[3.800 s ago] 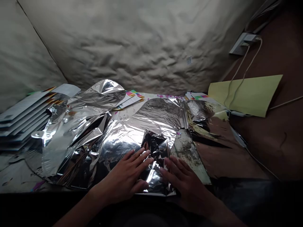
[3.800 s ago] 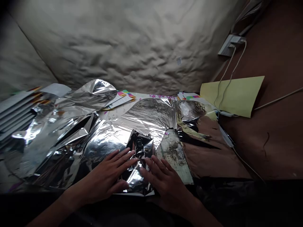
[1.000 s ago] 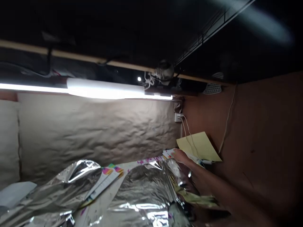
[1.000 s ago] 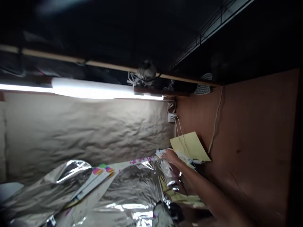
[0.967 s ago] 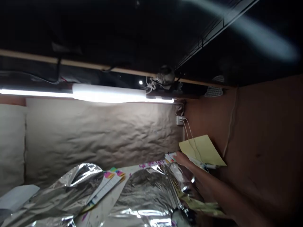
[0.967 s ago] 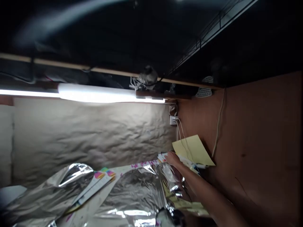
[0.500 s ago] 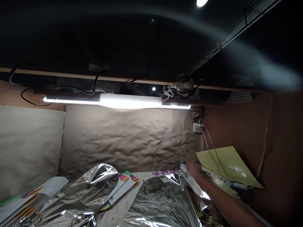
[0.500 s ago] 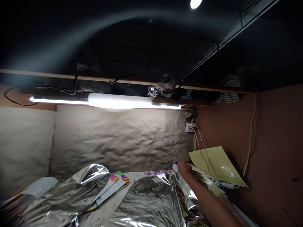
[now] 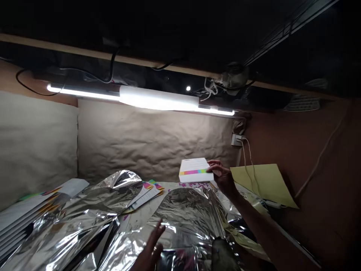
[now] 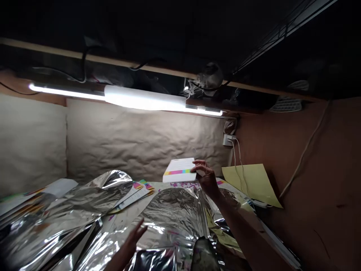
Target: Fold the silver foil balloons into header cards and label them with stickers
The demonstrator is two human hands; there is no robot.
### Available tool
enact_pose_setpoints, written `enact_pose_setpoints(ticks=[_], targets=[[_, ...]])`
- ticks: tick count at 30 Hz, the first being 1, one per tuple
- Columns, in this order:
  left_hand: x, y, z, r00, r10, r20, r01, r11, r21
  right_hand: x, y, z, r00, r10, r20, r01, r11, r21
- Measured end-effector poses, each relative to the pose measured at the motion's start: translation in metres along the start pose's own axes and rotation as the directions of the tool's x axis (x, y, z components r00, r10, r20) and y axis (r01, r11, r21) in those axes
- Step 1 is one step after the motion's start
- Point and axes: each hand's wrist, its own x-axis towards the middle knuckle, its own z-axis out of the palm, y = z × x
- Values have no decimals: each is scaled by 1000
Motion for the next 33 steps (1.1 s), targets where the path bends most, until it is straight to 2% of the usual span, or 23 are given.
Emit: enact_pose_setpoints(ticks=[1, 2, 3, 4, 5, 6, 7, 8, 9, 10, 11, 12, 13, 14, 15, 16, 18, 19, 20, 22, 26, 31, 33], targets=[[1, 2, -4, 997, -67, -50, 51, 961, -272, -11, -11, 4, 996, -41, 77, 32, 992, 124], [-1, 6, -7, 988, -142, -63, 84, 830, -552, -22, -22, 8, 985, -79, 155, 38, 967, 250], [-4, 11, -9, 981, -192, -41, 94, 642, -761, -32, -32, 13, 966, -108, 235, 17, 934, 357], [-7, 16, -10, 977, -211, -10, 92, 465, -880, -42, -40, 19, 941, -123, 314, -25, 903, 429], [-10, 22, -10, 977, -212, 7, 87, 368, -926, -51, -46, 26, 912, -125, 390, -77, 883, 463], [-13, 27, -10, 975, -222, -3, 73, 336, -939, -59, -51, 33, 880, -120, 459, -130, 869, 477], [-15, 31, -8, 966, -255, -45, 46, 341, -939, -66, -53, 39, 854, -108, 509, -176, 861, 477], [-15, 35, -7, 946, -306, -111, 10, 366, -931, -71, -53, 45, 847, -81, 526, -206, 861, 465], [-14, 37, -6, 914, -363, -183, -27, 396, -918, -75, -52, 51, 869, -33, 493, -216, 872, 439], [-13, 39, -5, 879, -406, -249, -62, 421, -905, -78, -50, 55, 915, 42, 402, -216, 892, 398], [-11, 41, -5, 852, -425, -307, -103, 439, -893, -81, -47, 59, 956, 133, 261, -222, 910, 351], [-10, 41, -6, 834, -423, -354, -146, 450, -881, -84, -45, 62, 968, 222, 115, -248, 914, 321], [-8, 42, -7, 821, -414, -394, -186, 458, -869, -88, -44, 65, 952, 305, 32, -299, 898, 323], [-7, 42, -8, 810, -403, -425, -219, 465, -858, -92, -44, 69, 922, 385, 41, -373, 855, 359], [-7, 42, -9, 801, -395, -450, -243, 473, -847, -96, -45, 74, 881, 451, 139, -466, 783, 412], [-7, 41, -9, 795, -388, -466, -257, 481, -838, -101, -48, 79, 821, 489, 295, -570, 683, 457], [-8, 39, -9, 797, -373, -475, -263, 494, -829, -110, -57, 92, 661, 483, 574, -750, 454, 481], [-9, 38, -9, 803, -358, -477, -266, 501, -824, -113, -62, 99, 599, 475, 645, -801, 353, 483], [-9, 36, -9, 810, -345, -474, -264, 507, -820, -115, -66, 105, 562, 469, 681, -826, 277, 491], [-8, 32, -9, 819, -337, -465, -246, 525, -815, -115, -73, 114, 550, 437, 712, -833, 221, 508], [-5, 24, -10, 828, -288, -481, -242, 590, -770, -109, -78, 121, 596, 335, 729, -801, 311, 512], [-7, 22, -10, 931, -171, -321, -145, 636, -758, -109, -78, 124, 526, 283, 802, -836, 348, 425], [-8, 22, -10, 948, -138, -288, -122, 678, -725, -109, -76, 125, 531, 272, 803, -834, 335, 438]])
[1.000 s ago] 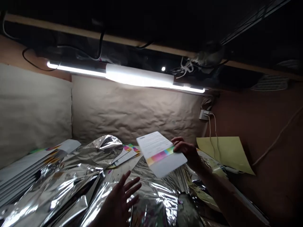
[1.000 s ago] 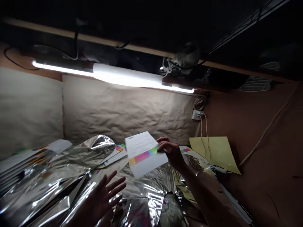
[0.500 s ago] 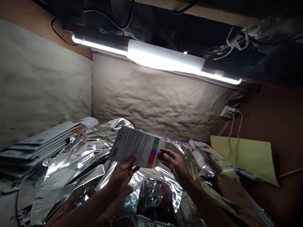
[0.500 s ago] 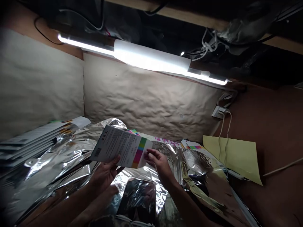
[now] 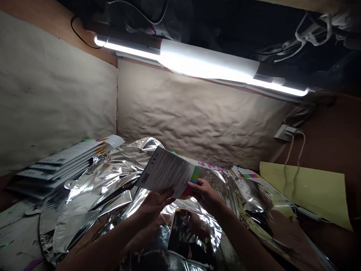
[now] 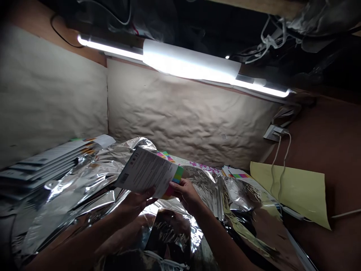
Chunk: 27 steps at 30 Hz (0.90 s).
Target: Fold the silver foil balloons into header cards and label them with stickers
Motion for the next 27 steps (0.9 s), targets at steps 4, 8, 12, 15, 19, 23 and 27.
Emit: enact_pose_setpoints(ticks=[4, 8, 12, 15, 19, 23, 27], targets=[[3, 5, -5, 961, 189, -202, -121, 944, 305, 5, -5, -9, 973, -101, -209, 107, 994, 18], [2, 16, -11, 658, 748, 81, -379, 236, 895, 6, -11, -18, 928, -132, -348, 108, 990, -88], [-6, 22, -10, 708, 476, 522, -393, -349, 851, -4, -8, -5, 990, 12, -143, -33, 989, -144], [-11, 24, -10, 791, 344, 506, -337, -445, 830, -12, -8, 9, 1000, 10, -8, -12, 984, -179], [-16, 26, -8, 807, 287, 517, -350, -473, 809, -18, -10, 16, 999, 33, 24, -27, 974, -226], [-19, 25, -2, 793, 301, 530, -354, -480, 802, -23, -8, 18, 988, 81, 132, -62, 988, -144], [-18, 27, -2, 781, 364, 507, -301, -492, 817, -33, -11, 25, 989, -24, 146, 48, 985, -164]])
